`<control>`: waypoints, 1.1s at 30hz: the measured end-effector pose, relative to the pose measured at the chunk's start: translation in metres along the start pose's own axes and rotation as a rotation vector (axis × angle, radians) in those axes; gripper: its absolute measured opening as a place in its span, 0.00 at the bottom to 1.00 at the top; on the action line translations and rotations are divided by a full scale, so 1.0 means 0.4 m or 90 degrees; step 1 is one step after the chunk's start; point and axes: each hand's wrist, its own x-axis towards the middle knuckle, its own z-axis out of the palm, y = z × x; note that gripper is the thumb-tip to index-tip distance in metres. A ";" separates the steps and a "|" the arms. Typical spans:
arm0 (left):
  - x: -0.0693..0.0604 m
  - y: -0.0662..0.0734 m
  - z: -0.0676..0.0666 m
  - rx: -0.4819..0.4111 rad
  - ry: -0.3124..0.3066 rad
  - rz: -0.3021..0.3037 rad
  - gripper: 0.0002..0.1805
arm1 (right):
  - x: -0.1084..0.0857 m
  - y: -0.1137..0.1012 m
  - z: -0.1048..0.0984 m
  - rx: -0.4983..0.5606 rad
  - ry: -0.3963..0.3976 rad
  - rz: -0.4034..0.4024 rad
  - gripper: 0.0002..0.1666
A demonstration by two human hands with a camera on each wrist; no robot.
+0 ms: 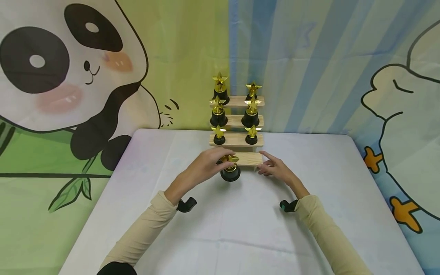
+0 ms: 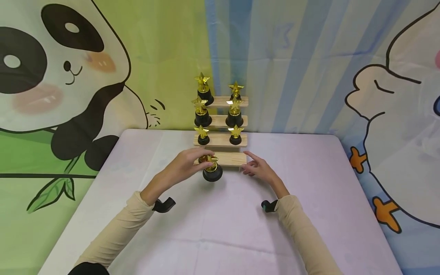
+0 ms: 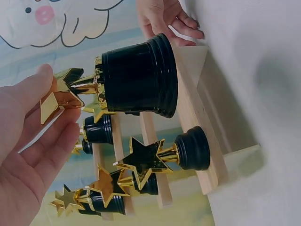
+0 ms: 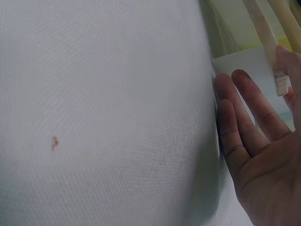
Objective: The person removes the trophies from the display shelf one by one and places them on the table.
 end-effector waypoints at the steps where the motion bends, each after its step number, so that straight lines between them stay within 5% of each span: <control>1: -0.003 -0.001 0.000 0.001 0.000 0.000 0.17 | 0.000 0.000 -0.001 -0.002 -0.002 0.000 0.40; 9: -0.040 -0.013 0.004 0.016 0.008 -0.015 0.17 | -0.003 -0.002 -0.004 0.011 -0.006 -0.005 0.39; 23: -0.140 -0.063 0.040 -0.012 -0.001 -0.102 0.15 | -0.003 -0.003 0.001 0.011 -0.008 -0.008 0.39; 33: -0.167 -0.107 0.050 -0.023 0.000 -0.124 0.16 | -0.002 -0.002 0.002 0.005 -0.004 -0.003 0.40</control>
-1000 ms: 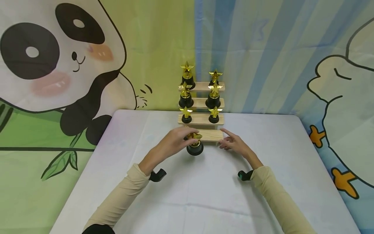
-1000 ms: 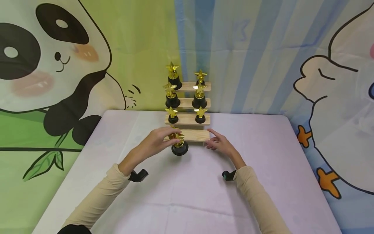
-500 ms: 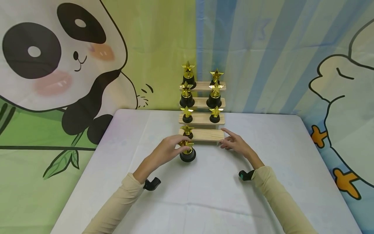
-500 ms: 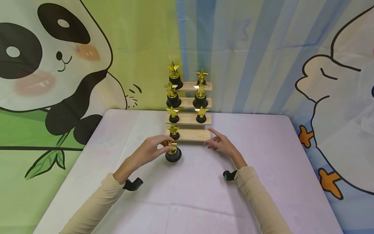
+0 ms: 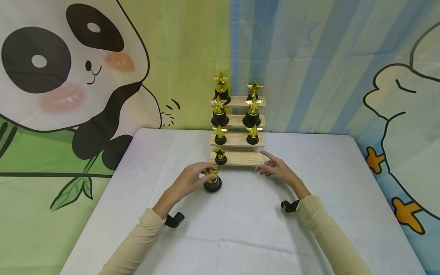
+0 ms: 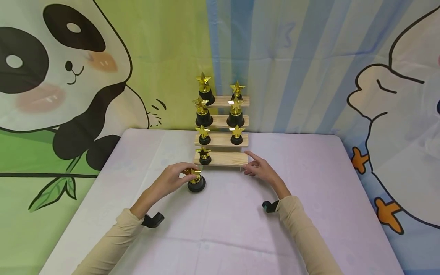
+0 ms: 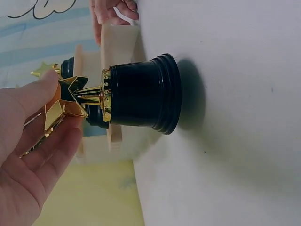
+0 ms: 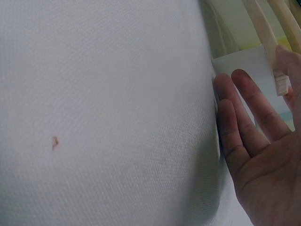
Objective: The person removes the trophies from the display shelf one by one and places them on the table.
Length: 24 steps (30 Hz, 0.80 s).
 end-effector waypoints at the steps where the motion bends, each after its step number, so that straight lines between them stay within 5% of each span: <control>1: -0.001 -0.002 0.000 -0.002 0.002 0.001 0.16 | 0.000 0.000 0.000 -0.001 0.000 0.001 0.40; 24: -0.028 -0.043 0.025 -0.048 0.017 -0.017 0.17 | -0.001 0.001 0.001 -0.009 0.002 0.005 0.40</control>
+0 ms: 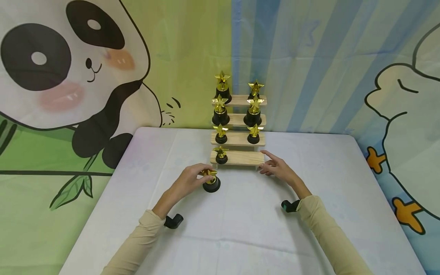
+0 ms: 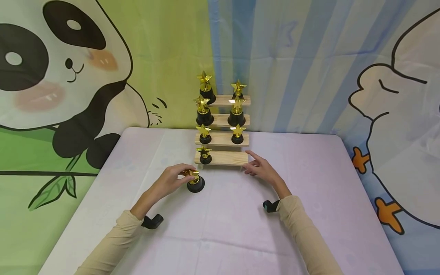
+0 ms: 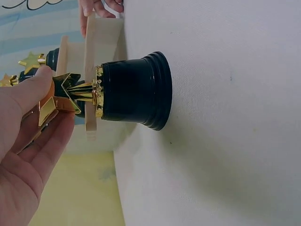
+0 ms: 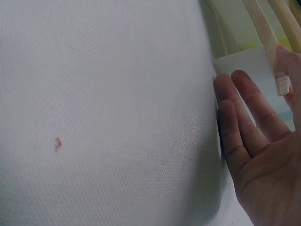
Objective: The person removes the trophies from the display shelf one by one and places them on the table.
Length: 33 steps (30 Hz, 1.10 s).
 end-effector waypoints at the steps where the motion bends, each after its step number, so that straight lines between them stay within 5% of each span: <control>1: 0.000 -0.001 0.000 -0.001 0.001 0.002 0.17 | 0.000 0.000 -0.001 0.000 0.000 -0.002 0.40; 33: 0.000 -0.010 -0.009 0.008 -0.023 0.005 0.19 | 0.000 0.000 -0.003 -0.008 -0.004 0.008 0.41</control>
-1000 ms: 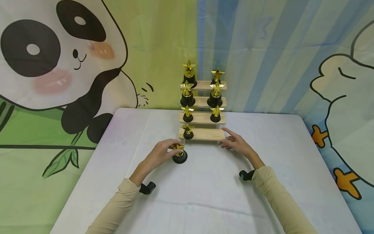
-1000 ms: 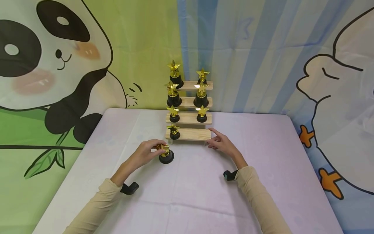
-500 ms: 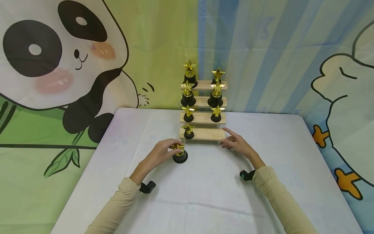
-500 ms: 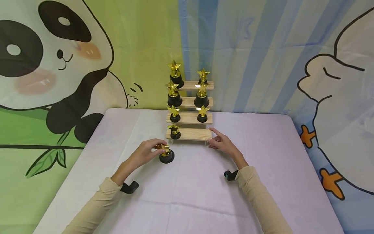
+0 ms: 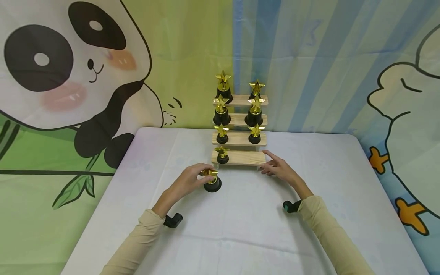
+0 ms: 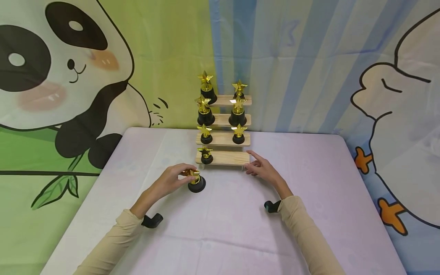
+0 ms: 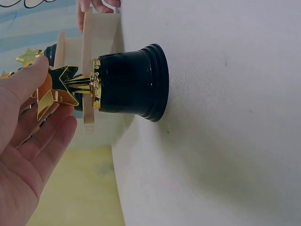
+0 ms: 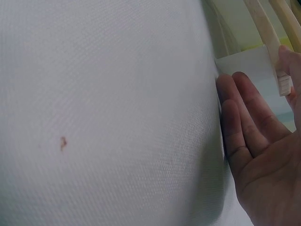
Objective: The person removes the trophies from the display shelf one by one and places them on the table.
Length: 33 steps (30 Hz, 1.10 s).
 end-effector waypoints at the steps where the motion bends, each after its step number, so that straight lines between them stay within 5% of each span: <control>1: -0.001 0.000 0.000 0.001 0.000 0.000 0.19 | 0.000 0.001 0.000 0.003 -0.002 -0.003 0.40; 21: 0.002 0.021 -0.050 -0.006 -0.009 -0.044 0.22 | 0.001 0.006 0.002 0.007 -0.002 -0.025 0.40; 33: 0.077 0.055 -0.134 0.021 0.027 -0.026 0.23 | -0.001 0.007 0.001 0.009 0.000 -0.034 0.39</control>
